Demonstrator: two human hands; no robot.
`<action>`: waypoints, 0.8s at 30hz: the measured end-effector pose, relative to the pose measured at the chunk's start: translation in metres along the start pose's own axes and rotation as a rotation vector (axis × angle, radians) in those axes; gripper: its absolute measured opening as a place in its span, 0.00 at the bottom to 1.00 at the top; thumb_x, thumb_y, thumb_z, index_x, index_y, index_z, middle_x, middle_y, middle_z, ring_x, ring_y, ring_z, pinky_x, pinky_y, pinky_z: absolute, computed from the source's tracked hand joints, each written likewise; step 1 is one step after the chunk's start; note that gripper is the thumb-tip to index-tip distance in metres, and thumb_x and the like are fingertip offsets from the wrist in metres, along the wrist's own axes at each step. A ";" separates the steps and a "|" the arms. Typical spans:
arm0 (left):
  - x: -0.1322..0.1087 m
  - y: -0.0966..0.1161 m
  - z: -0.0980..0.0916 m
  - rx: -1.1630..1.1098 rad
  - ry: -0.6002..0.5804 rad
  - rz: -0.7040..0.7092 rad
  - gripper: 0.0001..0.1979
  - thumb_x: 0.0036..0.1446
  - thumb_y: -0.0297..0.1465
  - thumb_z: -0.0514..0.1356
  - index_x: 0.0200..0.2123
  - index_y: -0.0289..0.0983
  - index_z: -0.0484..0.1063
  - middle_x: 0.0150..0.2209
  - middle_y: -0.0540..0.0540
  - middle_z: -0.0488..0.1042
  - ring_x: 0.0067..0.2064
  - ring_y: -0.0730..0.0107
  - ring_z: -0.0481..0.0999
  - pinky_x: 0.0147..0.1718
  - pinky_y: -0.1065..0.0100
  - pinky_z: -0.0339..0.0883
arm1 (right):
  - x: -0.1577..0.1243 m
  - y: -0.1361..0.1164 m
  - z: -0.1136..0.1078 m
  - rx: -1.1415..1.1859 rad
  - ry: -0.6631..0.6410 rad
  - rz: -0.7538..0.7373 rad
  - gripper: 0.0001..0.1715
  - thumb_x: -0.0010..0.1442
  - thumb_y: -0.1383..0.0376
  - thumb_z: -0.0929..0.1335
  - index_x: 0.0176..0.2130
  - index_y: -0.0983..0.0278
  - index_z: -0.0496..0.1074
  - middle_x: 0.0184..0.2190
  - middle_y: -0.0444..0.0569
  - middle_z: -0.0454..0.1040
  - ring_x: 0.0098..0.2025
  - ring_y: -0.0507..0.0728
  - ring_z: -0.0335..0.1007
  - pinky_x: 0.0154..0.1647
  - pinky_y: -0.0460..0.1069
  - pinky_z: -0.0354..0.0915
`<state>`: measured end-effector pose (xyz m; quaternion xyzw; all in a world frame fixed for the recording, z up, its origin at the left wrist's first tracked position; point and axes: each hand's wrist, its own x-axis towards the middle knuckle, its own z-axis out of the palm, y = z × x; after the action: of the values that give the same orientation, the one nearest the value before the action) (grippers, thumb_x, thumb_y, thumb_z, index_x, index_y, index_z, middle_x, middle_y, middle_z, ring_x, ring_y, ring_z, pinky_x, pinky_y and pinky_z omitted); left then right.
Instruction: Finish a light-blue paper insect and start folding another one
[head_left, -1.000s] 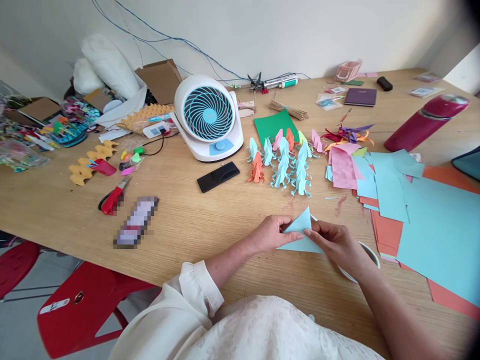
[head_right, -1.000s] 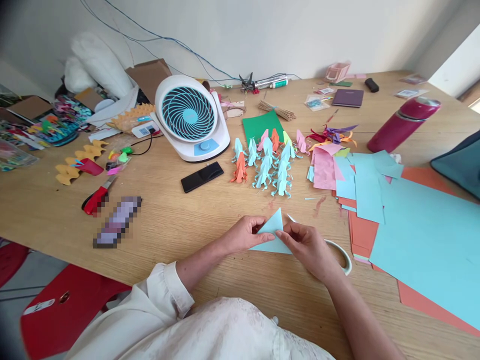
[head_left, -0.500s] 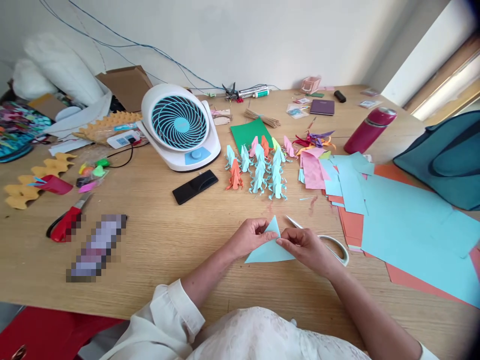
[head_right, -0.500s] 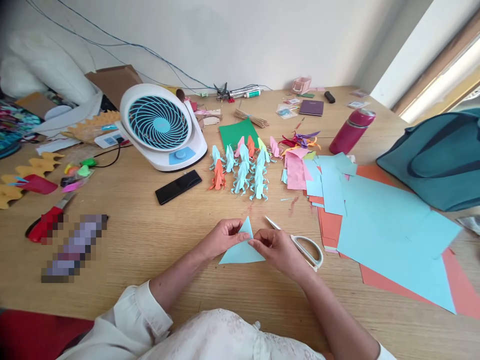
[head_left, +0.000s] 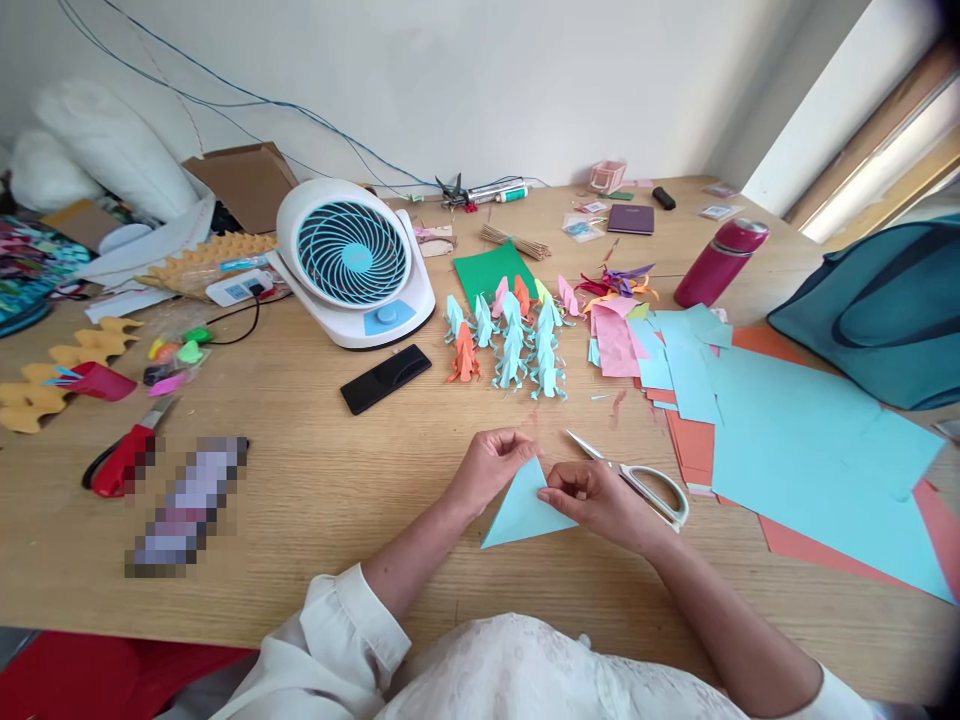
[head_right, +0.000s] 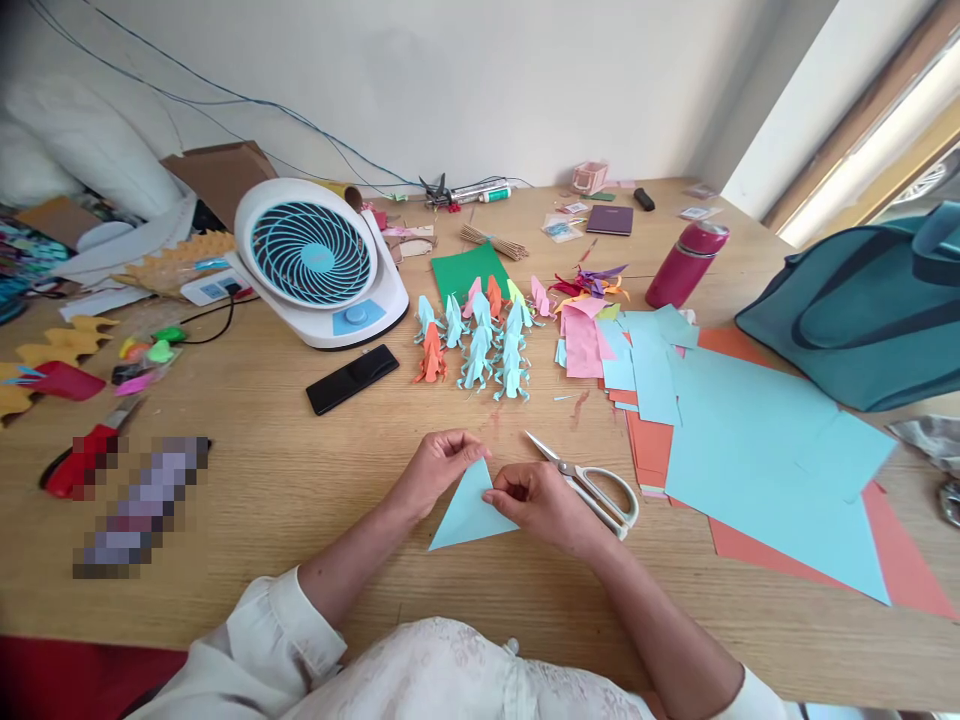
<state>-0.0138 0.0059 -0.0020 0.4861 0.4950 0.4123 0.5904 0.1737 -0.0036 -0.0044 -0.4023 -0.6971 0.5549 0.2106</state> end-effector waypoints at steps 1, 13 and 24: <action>0.001 0.002 -0.002 -0.025 0.024 0.003 0.21 0.52 0.48 0.64 0.28 0.33 0.75 0.25 0.51 0.71 0.27 0.75 0.66 0.29 0.72 0.59 | 0.000 0.000 -0.001 0.014 0.019 0.007 0.23 0.61 0.51 0.67 0.24 0.63 0.64 0.20 0.39 0.56 0.24 0.49 0.47 0.23 0.46 0.46; 0.009 -0.005 -0.017 0.104 -0.039 0.019 0.20 0.48 0.46 0.67 0.26 0.33 0.72 0.24 0.52 0.69 0.28 0.75 0.65 0.30 0.72 0.58 | 0.005 0.001 -0.008 0.243 0.453 0.047 0.28 0.55 0.43 0.69 0.24 0.63 0.63 0.20 0.40 0.56 0.23 0.49 0.47 0.23 0.47 0.47; 0.010 -0.010 -0.018 0.264 -0.063 0.126 0.17 0.53 0.42 0.64 0.25 0.33 0.73 0.22 0.52 0.68 0.26 0.75 0.62 0.27 0.72 0.56 | 0.008 0.001 -0.007 0.371 0.288 0.090 0.25 0.49 0.46 0.74 0.30 0.65 0.74 0.24 0.45 0.72 0.25 0.52 0.61 0.26 0.47 0.57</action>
<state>-0.0296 0.0164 -0.0140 0.6025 0.4947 0.3643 0.5095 0.1747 0.0072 -0.0041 -0.4626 -0.5272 0.6191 0.3532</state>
